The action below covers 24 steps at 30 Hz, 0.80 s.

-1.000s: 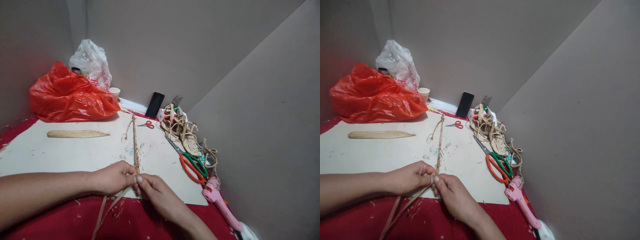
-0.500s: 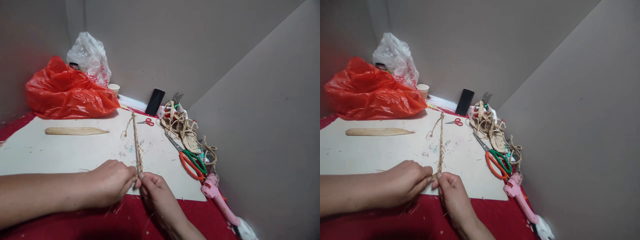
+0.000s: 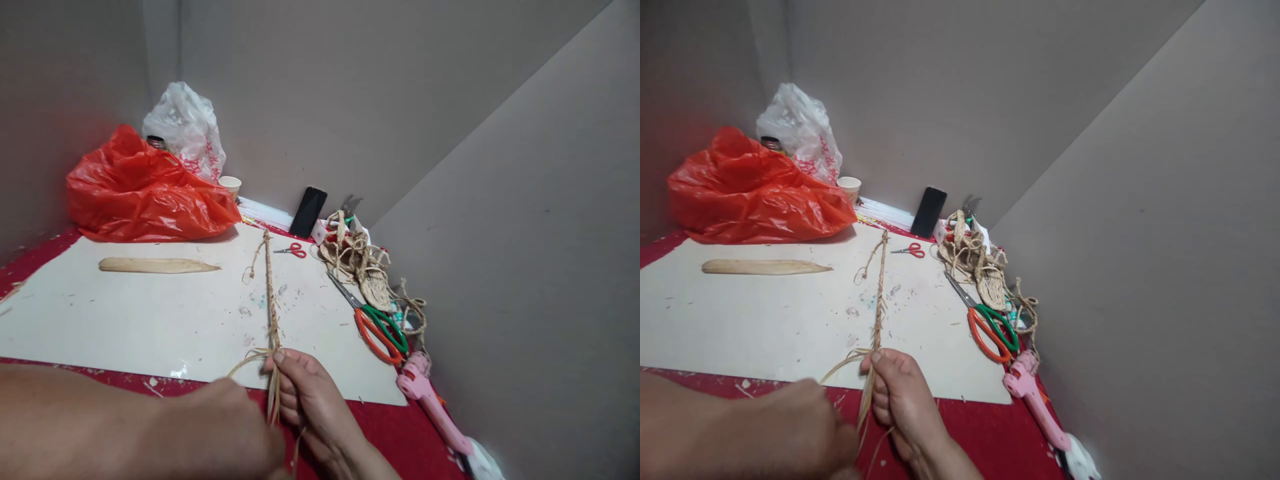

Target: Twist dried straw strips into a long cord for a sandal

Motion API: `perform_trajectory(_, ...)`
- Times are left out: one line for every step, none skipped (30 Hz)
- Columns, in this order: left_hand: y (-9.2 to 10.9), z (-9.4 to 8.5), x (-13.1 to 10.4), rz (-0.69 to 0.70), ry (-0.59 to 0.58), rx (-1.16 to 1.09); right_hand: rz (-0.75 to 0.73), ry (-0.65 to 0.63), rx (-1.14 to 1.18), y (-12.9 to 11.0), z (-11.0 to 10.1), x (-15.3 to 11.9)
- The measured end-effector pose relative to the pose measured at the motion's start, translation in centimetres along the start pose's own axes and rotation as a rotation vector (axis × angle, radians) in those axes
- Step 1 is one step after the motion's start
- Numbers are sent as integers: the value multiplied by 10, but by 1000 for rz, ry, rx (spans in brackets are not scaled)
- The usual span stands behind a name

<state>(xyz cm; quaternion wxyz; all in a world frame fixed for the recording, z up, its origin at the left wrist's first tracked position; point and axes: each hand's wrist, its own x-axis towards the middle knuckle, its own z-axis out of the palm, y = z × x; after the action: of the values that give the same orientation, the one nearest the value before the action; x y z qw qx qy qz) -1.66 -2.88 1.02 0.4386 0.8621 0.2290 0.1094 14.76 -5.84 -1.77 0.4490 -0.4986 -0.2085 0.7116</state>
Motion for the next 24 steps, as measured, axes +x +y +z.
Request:
perform_trajectory(2, -10, 5, -32, 97, -2, -1, -16, 10, -2, -1, -1)
perform_trajectory(3, -19, 10, -46, 153, -10, -2, -34, 16, -4, -1, -2)
perform_trajectory(2, -27, 17, -68, 212, -25, -3, -52, 19, -6, -1, -3)
perform_trajectory(-1, -33, 24, -120, 302, -101, -4, -70, 19, -8, -1, -3)
perform_trajectory(-5, -36, 31, -164, 324, -210, -6, -86, 15, -10, -1, -4)
perform_trajectory(-10, -36, 37, -213, 285, -336, -9, -102, 8, -12, 0, -4)
perform_trajectory(-15, -34, 42, -267, 216, -466, -15, -117, -3, -13, 0, -4)
perform_trajectory(-20, -30, 45, -321, 132, -575, -19, -131, -18, -14, 0, -4)
perform_trajectory(-25, -25, 47, -357, 61, -622, -21, -142, -36, -15, 0, -4)
perform_trajectory(-28, -20, 47, -354, 32, -618, -20, -151, -59, -16, 0, -4)
perform_trajectory(-30, -17, 47, -336, 22, -587, -19, -152, -89, -16, -1, -3)
perform_trajectory(-31, -14, 46, -302, 27, -537, -20, -148, -128, -16, -2, -2)
perform_trajectory(-32, -13, 46, -263, 38, -490, -28, -137, -176, -16, -3, -2)
perform_trajectory(-33, -12, 45, -232, 41, -460, -43, -126, -232, -15, -5, -1)
perform_trajectory(-33, -12, 45, -212, 34, -446, -64, -118, -288, -15, -7, 0)
perform_trajectory(-34, -12, 45, -199, 27, -441, -90, -113, -343, -14, -9, 1)
perform_trajectory(-35, -11, 45, -193, 27, -440, -117, -113, -393, -14, -11, 3)
perform_trajectory(-37, -11, 46, -196, 34, -440, -141, -118, -438, -13, -13, 4)
perform_trajectory(-39, -10, 46, -205, 47, -443, -160, -122, -479, -13, -14, 6)
perform_trajectory(-41, -9, 47, -215, 61, -448, -178, -125, -518, -13, -16, 8)
perform_trajectory(-43, -8, 47, -220, 73, -459, -194, -127, -554, -12, -17, 10)
perform_trajectory(-44, -7, 47, -218, 81, -477, -204, -129, -589, -12, -18, 11)
perform_trajectory(-45, -6, 47, -211, 86, -500, -210, -125, -622, -11, -19, 13)
perform_trajectory(-46, -5, 47, -200, 91, -524, -216, -115, -658, -10, -19, 14)
